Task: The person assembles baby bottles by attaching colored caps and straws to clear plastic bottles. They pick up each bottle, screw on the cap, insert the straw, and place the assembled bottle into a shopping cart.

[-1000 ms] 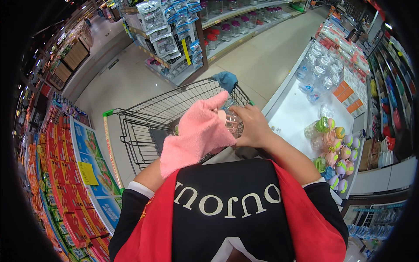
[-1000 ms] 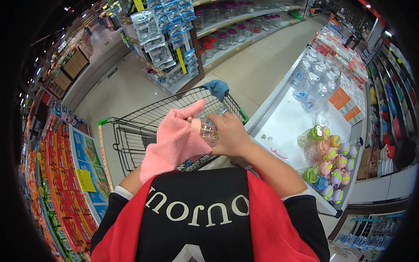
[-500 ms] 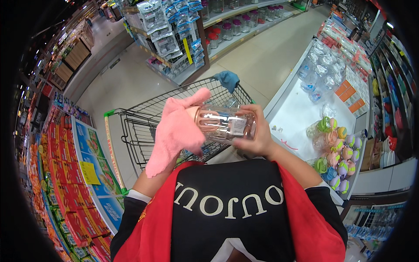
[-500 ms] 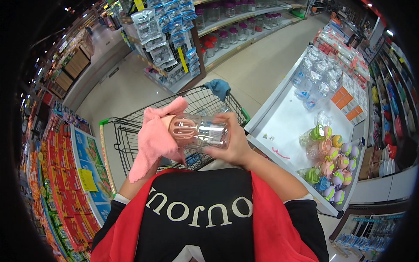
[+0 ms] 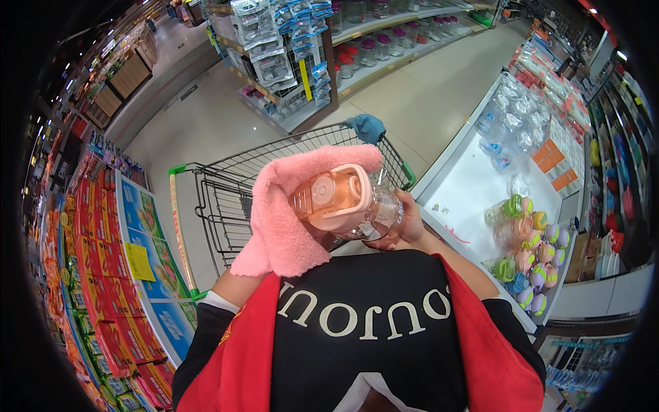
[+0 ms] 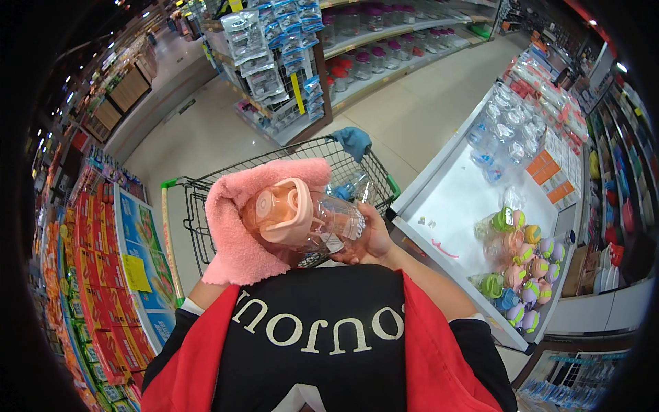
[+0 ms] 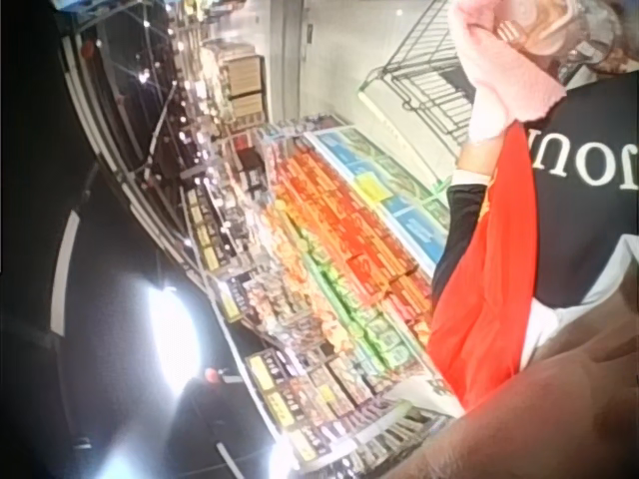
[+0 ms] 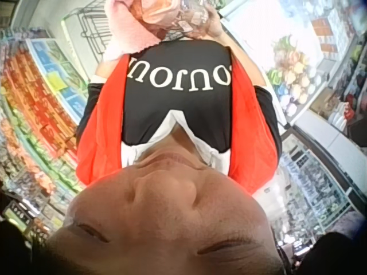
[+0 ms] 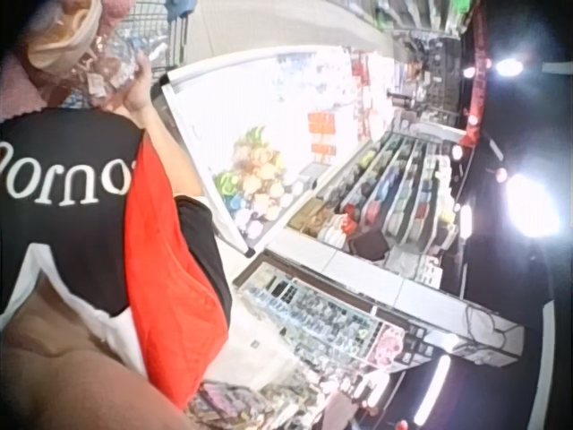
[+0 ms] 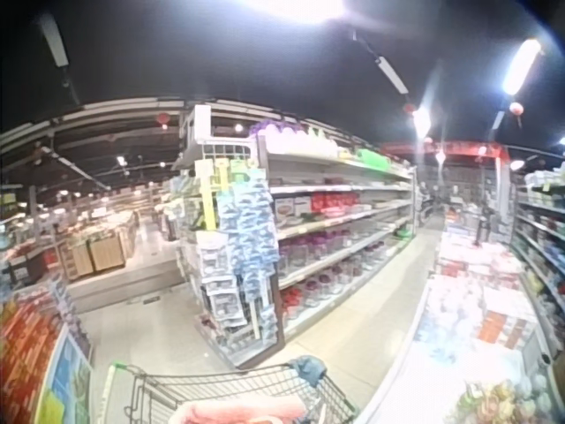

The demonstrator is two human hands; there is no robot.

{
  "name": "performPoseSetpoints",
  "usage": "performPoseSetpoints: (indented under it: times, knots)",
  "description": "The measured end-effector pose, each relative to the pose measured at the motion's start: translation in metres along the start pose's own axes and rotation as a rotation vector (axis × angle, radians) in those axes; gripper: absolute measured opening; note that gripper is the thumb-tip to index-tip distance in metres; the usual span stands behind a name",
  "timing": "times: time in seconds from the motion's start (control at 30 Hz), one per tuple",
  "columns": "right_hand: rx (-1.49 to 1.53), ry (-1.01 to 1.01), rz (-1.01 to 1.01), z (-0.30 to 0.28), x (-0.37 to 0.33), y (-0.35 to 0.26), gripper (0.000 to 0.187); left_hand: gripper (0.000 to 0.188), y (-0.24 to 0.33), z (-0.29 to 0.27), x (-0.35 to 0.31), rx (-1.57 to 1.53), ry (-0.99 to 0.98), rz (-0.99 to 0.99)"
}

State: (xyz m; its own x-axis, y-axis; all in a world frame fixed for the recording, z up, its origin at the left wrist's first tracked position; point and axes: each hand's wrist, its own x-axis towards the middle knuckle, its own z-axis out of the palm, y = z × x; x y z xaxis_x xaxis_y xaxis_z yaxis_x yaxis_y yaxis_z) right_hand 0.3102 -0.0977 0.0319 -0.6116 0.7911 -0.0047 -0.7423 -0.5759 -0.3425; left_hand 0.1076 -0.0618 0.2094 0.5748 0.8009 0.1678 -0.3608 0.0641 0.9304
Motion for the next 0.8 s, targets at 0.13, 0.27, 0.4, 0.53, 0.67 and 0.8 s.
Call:
performPoseSetpoints:
  times: [0.13, 0.27, 0.4, 0.53, 0.67, 0.8]
  knots:
    - [-0.204, 0.115, -0.130, 0.002, -0.002, -0.004, 0.075, 0.049, 0.012, -0.004, -0.004, -0.207, -0.002, -0.202]
    - [-0.495, 0.238, -0.471, 0.008, -0.005, -0.008, 0.070, 0.040, 0.007, -0.017, 0.006, 1.077, -0.112, 0.293]
    - [-0.964, 0.326, -0.687, 0.014, -0.011, -0.010, 0.083, 0.030, -0.028, -0.050, 0.020, 0.302, 0.054, -0.512]
    - [-1.423, 0.625, -0.877, -0.001, -0.009, -0.020, 0.082, 0.033, -0.072, -0.100, 0.019, -0.498, 0.147, 0.062]
    - [-2.014, 0.847, -0.774, -0.052, 0.007, -0.031, 0.079, 0.040, -0.073, -0.148, -0.013, 0.291, 0.353, 0.400]
    - [-2.198, 0.800, -0.586, -0.119, 0.037, -0.023, 0.075, 0.056, -0.068, -0.189, -0.026, -0.436, -0.016, 0.257]
